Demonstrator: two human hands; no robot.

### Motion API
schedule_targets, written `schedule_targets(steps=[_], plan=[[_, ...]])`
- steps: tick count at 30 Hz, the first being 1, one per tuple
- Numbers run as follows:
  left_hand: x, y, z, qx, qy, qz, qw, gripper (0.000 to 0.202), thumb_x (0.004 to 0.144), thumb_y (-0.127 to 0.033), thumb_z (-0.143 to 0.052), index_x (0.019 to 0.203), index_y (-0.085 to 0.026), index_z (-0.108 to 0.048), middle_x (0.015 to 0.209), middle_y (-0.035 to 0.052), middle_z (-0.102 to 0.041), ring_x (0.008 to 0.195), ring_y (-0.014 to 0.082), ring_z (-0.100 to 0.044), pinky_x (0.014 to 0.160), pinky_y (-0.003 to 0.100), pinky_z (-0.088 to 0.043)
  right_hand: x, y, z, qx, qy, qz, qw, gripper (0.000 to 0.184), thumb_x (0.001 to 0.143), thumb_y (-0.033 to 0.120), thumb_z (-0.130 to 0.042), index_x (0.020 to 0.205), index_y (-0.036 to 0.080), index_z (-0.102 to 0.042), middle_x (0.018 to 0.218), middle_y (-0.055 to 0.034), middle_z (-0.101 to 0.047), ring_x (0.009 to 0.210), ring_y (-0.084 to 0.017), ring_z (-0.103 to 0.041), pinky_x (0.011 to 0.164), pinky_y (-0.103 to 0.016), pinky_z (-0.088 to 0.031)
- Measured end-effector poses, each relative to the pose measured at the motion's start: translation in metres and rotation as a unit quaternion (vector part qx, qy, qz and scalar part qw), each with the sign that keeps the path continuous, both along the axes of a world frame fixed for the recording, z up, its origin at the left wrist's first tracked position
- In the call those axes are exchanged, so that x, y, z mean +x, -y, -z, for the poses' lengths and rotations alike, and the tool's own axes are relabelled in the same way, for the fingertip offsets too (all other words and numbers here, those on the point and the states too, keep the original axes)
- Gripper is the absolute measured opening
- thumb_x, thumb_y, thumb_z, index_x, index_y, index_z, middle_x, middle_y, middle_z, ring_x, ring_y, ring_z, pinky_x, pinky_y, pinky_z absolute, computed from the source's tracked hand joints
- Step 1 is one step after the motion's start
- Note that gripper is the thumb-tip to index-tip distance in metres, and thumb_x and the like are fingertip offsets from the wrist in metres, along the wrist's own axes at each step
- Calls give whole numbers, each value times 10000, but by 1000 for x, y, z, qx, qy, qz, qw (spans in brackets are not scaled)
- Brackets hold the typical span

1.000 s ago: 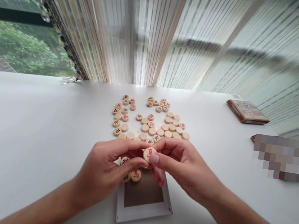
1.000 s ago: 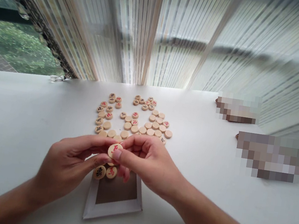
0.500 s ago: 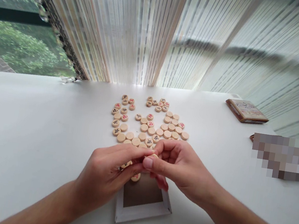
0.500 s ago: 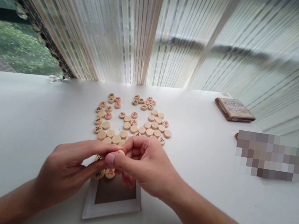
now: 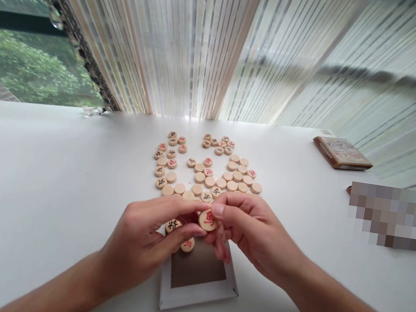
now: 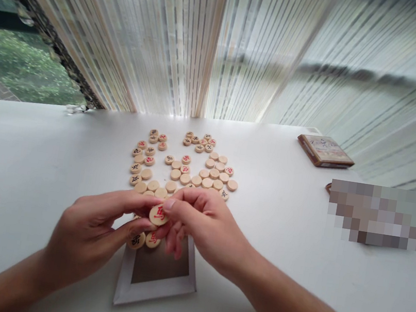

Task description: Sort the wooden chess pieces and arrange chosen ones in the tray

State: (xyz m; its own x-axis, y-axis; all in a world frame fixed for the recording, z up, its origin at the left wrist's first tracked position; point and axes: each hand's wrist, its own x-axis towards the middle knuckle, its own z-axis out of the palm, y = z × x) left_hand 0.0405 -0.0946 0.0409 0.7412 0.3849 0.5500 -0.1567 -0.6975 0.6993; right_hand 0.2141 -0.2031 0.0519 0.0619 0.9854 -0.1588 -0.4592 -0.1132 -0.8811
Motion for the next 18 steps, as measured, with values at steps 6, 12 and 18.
schedule_targets(steps=[6,12,18], plan=[[1,1,0,-29,-6,-7,1000,324,939,-129,-742,1215,-296,-767,959,4,-823,802,147,-766,772,226,-611,2,1,1,-5,-15,0,1000,260,847,350,-807,739,134,-710,612,-31,-715,459,-108,-641,438,-170,-527],[0,1,1,-40,-11,-8,999,310,940,-144,-745,1212,-290,-777,945,17,-821,788,157,-766,759,240,-615,2,2,3,-1,1,-5,1000,229,845,314,-837,768,141,-710,640,-16,-723,464,-98,-645,446,-169,-534],[0,0,0,-32,-8,-6,999,341,936,-142,-750,1231,-312,-768,948,-4,-817,795,138,-759,769,216,-600,2,1,2,5,0,-8,1000,209,826,286,-852,779,143,-706,644,-9,-725,464,-95,-640,451,-171,-534]])
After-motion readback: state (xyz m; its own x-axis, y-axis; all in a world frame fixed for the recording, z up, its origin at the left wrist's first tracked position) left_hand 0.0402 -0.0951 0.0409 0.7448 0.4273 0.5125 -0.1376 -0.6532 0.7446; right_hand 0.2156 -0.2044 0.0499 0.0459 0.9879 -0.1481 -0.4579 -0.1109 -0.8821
